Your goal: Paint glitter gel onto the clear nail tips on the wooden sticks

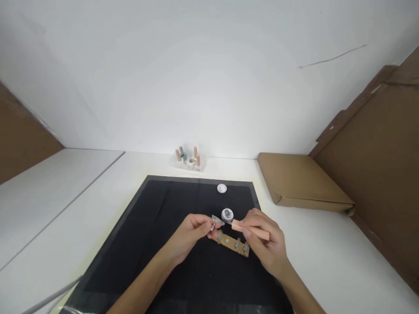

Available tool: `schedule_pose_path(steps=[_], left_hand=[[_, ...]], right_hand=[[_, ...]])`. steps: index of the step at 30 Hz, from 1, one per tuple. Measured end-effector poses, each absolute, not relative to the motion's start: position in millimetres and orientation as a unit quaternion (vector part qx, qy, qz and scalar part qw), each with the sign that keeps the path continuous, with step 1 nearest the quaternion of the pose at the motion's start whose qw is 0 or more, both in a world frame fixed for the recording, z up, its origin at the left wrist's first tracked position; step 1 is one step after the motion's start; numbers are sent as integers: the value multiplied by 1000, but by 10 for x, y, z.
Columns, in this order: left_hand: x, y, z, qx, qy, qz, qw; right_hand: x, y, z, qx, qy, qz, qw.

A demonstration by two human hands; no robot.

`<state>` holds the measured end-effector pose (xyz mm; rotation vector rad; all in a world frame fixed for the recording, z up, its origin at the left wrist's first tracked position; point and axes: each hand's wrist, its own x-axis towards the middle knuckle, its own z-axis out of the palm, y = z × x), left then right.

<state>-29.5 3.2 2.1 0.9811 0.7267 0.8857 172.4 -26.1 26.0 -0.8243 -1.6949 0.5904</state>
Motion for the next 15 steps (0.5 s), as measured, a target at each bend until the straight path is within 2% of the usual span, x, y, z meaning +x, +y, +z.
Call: schedule_pose_path(steps=[15], left_hand=[[-291, 37, 35, 450, 329, 403, 726]], right_hand=[[1702, -265, 293, -340, -726, 267, 535]])
